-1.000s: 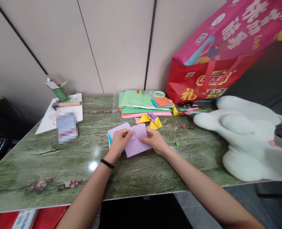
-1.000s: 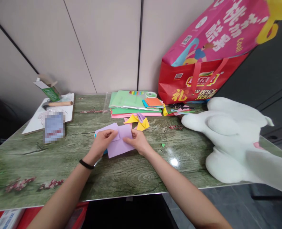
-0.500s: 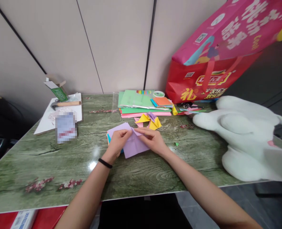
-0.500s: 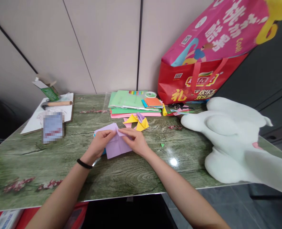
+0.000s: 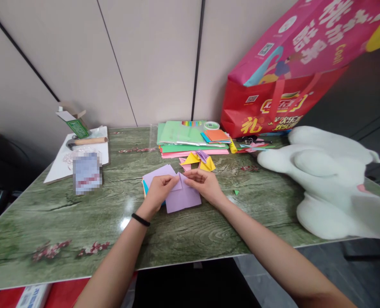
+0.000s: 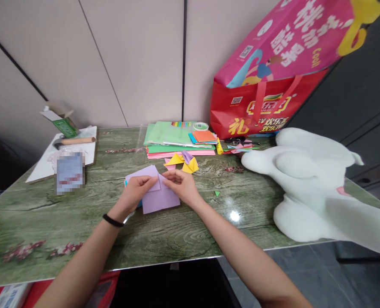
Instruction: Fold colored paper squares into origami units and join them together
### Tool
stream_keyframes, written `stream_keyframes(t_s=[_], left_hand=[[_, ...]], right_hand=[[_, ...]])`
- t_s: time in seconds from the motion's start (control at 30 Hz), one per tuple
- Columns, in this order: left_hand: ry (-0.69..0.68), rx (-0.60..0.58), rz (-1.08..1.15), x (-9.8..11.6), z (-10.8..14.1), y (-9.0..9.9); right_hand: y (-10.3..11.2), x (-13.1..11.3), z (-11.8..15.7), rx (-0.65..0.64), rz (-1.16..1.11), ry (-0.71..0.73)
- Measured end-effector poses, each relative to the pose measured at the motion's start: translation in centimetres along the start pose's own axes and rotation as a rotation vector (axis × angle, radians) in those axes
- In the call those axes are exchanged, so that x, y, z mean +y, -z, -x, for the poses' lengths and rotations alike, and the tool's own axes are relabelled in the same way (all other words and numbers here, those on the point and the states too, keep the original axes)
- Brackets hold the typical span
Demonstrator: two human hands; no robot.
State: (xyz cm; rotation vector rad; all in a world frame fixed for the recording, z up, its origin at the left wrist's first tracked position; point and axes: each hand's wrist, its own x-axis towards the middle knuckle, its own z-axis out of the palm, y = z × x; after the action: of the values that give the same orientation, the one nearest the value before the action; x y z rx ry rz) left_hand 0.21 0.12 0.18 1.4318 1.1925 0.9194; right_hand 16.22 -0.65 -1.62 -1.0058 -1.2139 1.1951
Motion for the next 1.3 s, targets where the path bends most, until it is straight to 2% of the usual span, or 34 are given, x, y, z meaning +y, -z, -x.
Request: stream_keyframes(t_s=[0.17, 0.33, 0.57, 0.77, 1.3], left_hand=[[0.066, -0.095, 0.099, 0.09, 0.3, -0.01], [0.059, -0.074, 0.092, 0.43, 0.52, -0.12], [0.094, -0.117, 0.115, 0.27, 0.43, -0.16], [0.124, -0.139, 0.149, 0.16, 0.34, -0.11], [0.099, -0.121, 0.107, 0.34, 0.48, -0.13]], right_hand=[[0.01, -0.1, -0.03, 0.032, -0.052, -0.043], [-0.05, 0.31, -0.05, 0.002, -0.044, -0.099], [-0.12, 0.5, -0.12, 0.056, -0.074, -0.161], [-0.17, 0.25, -0.07, 0.053, -0.103, -0.196], [-0.15, 0.26, -0.05, 0.054, -0.089, -0.193]])
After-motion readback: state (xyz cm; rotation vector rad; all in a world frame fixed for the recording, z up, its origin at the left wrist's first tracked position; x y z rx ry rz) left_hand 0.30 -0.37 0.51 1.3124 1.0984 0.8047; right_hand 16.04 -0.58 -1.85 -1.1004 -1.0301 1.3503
